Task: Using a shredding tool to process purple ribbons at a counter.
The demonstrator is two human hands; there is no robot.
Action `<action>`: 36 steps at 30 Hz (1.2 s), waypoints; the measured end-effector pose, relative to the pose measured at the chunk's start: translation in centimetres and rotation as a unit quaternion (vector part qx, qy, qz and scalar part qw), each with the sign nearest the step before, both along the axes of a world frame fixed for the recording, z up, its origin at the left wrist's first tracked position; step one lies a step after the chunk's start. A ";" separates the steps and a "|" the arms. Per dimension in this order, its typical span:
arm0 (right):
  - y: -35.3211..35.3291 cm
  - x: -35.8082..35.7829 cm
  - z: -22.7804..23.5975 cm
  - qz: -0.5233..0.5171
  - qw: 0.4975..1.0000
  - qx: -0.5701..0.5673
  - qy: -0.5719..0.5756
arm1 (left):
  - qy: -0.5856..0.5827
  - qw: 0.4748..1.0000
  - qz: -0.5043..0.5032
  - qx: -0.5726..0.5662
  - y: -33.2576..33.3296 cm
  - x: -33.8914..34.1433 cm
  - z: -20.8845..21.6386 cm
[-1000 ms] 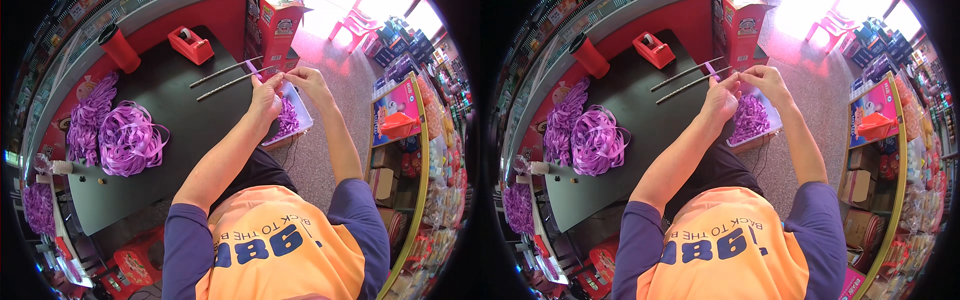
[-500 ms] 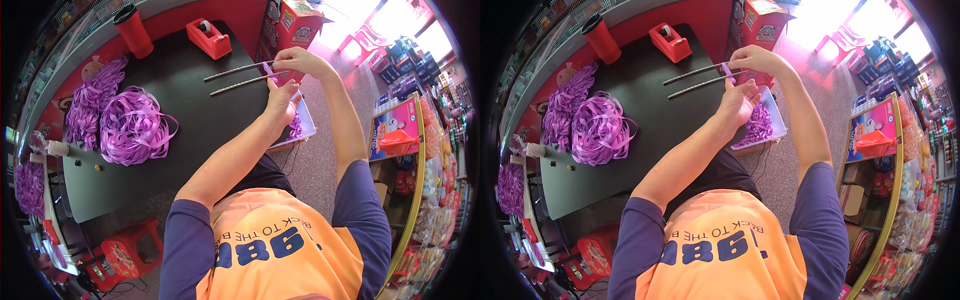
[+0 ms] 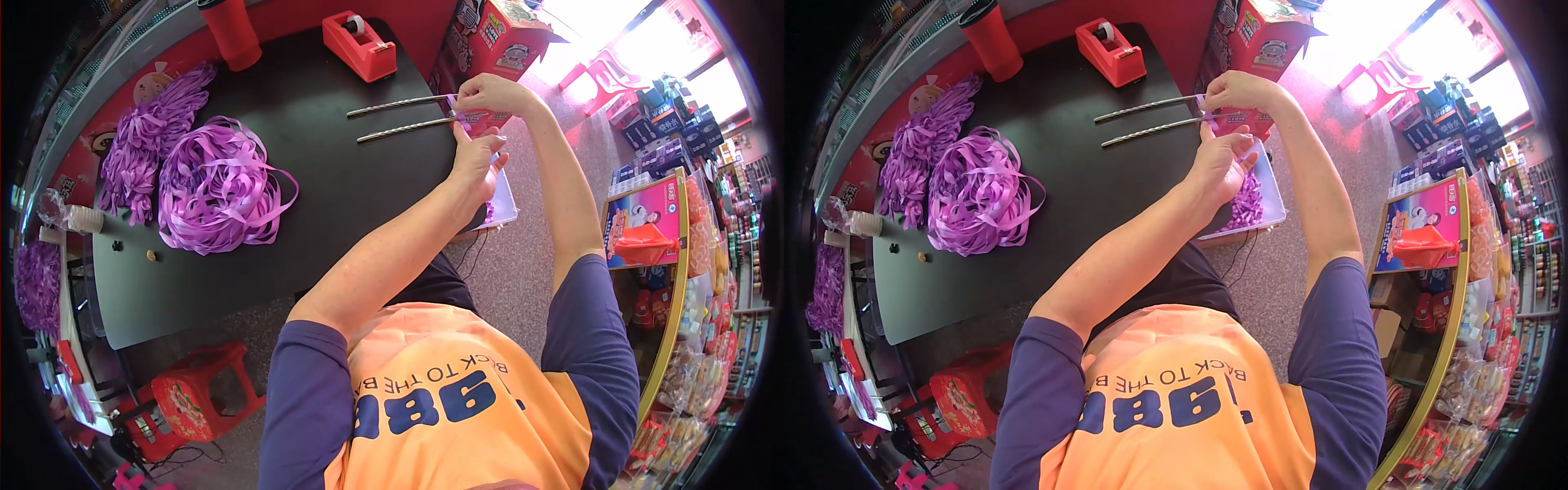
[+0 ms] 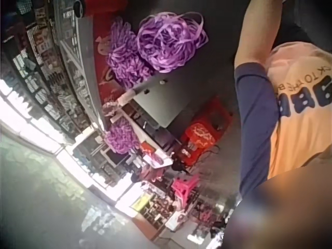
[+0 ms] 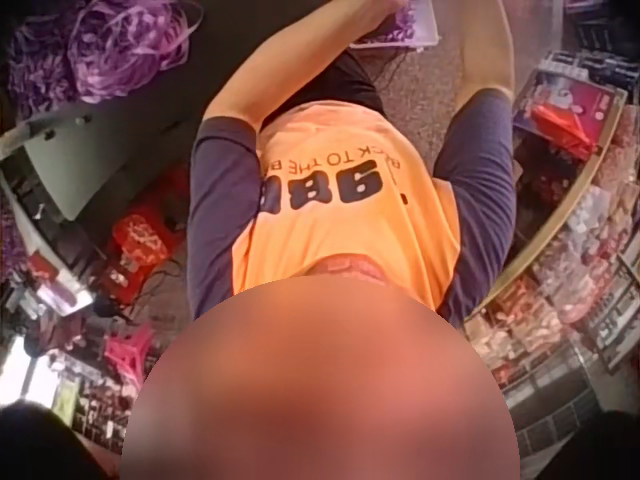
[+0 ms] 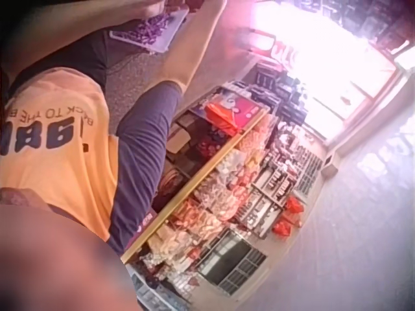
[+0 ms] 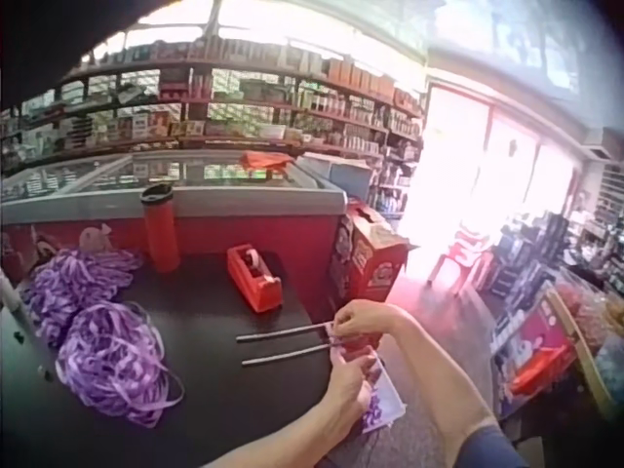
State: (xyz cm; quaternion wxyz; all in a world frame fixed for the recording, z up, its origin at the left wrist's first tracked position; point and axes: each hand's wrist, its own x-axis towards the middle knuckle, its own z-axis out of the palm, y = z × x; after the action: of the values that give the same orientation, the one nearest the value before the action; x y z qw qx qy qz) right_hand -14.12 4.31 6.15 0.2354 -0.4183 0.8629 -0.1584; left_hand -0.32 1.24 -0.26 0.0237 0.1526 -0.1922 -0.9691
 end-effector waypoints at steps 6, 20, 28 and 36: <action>0.1 1.0 -0.4 -0.049 0.996 0.026 0.067 | 0.001 1.000 0.000 -0.007 0.0 0.0 -0.1; 4.9 -1.3 -8.1 -0.236 0.868 -0.250 -0.358 | 0.004 1.000 -0.008 0.001 -0.4 0.1 0.3; 1.8 0.4 -13.8 -0.133 0.725 -0.425 -0.525 | -0.006 0.999 -0.013 0.036 -0.5 0.7 0.8; 1.3 -1.0 -14.7 -0.117 0.711 -0.432 -0.542 | -0.010 0.999 -0.017 0.031 -0.5 0.9 1.6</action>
State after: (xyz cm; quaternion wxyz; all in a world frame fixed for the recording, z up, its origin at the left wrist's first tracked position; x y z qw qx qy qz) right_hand -15.08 5.60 -8.52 0.4360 -0.2123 0.4665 -0.7398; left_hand 0.54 0.75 1.29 0.0003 0.1592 -0.1644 -0.9735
